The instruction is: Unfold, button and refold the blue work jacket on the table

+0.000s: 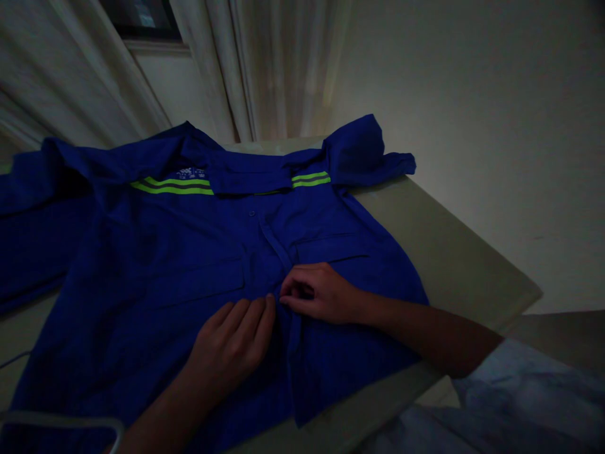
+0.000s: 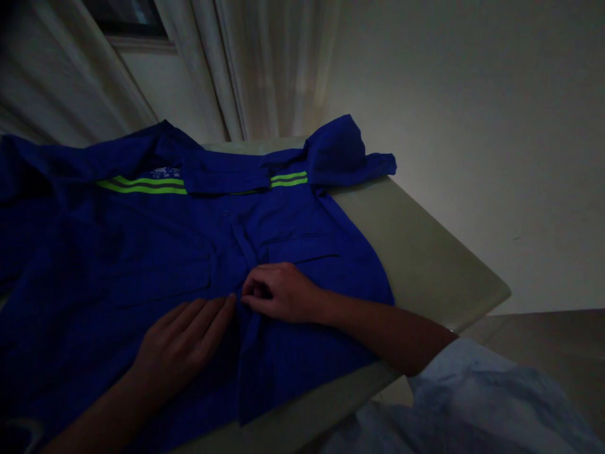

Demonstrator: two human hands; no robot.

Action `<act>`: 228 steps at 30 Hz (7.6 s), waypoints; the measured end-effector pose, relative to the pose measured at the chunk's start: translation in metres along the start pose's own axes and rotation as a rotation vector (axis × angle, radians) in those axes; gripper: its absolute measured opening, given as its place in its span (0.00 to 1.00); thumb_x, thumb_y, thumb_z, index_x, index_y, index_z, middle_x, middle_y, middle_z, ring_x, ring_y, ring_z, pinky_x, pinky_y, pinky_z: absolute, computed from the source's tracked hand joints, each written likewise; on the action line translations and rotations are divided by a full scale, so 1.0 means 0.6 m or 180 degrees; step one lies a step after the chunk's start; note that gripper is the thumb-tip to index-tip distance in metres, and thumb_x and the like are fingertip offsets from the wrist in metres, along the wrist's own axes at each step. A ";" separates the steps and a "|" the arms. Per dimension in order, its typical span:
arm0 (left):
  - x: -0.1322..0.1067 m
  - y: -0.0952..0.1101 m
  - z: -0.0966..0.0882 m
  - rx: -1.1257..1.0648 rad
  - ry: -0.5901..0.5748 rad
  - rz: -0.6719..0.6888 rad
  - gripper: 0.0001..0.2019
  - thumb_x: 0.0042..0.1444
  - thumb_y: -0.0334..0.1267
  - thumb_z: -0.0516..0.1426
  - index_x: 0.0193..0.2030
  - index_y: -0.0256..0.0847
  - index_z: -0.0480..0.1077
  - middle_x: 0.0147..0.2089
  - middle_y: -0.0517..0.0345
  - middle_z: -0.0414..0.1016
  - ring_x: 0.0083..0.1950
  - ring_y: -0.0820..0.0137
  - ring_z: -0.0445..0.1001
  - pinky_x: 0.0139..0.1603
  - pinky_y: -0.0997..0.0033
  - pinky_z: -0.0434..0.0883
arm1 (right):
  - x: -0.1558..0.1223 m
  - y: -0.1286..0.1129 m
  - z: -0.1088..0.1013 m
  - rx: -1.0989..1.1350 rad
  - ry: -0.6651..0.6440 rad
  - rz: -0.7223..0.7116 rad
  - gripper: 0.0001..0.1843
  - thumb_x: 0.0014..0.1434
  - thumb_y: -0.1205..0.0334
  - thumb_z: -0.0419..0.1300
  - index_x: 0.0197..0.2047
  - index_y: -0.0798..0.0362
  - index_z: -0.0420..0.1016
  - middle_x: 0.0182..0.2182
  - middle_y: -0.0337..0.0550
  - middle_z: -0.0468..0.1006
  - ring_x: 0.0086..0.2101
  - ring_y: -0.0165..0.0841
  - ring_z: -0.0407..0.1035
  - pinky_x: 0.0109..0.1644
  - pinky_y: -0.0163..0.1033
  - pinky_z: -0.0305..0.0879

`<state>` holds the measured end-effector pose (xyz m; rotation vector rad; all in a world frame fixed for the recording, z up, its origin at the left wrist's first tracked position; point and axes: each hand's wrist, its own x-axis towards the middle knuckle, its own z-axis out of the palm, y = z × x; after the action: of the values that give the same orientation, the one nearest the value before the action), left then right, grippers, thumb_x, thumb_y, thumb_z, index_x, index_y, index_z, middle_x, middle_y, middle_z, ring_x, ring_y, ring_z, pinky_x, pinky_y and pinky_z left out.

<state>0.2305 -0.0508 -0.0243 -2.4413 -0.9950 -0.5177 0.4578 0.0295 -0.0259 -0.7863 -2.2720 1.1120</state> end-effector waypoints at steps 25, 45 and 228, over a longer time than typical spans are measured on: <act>0.000 -0.008 0.003 -0.0312 -0.0024 -0.0069 0.10 0.72 0.26 0.51 0.47 0.37 0.73 0.35 0.56 0.77 0.33 0.65 0.71 0.32 0.61 0.69 | 0.005 0.000 -0.011 0.0437 -0.0109 0.0020 0.07 0.66 0.61 0.69 0.45 0.54 0.83 0.34 0.38 0.74 0.33 0.29 0.70 0.37 0.33 0.64; -0.002 0.000 0.016 -0.0418 -0.0083 -0.0277 0.03 0.67 0.28 0.59 0.45 0.36 0.73 0.35 0.56 0.76 0.33 0.63 0.69 0.34 0.57 0.64 | -0.006 0.004 -0.004 -0.0142 -0.0032 -0.0543 0.04 0.69 0.67 0.64 0.46 0.53 0.81 0.41 0.43 0.76 0.41 0.32 0.74 0.48 0.37 0.72; 0.047 -0.108 0.110 -0.1313 -0.0590 -0.1804 0.05 0.66 0.30 0.57 0.45 0.42 0.72 0.43 0.56 0.76 0.46 0.62 0.75 0.49 0.62 0.71 | 0.144 0.108 -0.038 -0.0411 0.0108 -0.0877 0.11 0.59 0.78 0.58 0.37 0.55 0.79 0.41 0.44 0.77 0.41 0.34 0.73 0.49 0.39 0.69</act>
<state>0.2140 0.0415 -0.0478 -2.5692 -1.8379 -0.7499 0.4285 0.1328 -0.0517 -0.5140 -2.3543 0.8275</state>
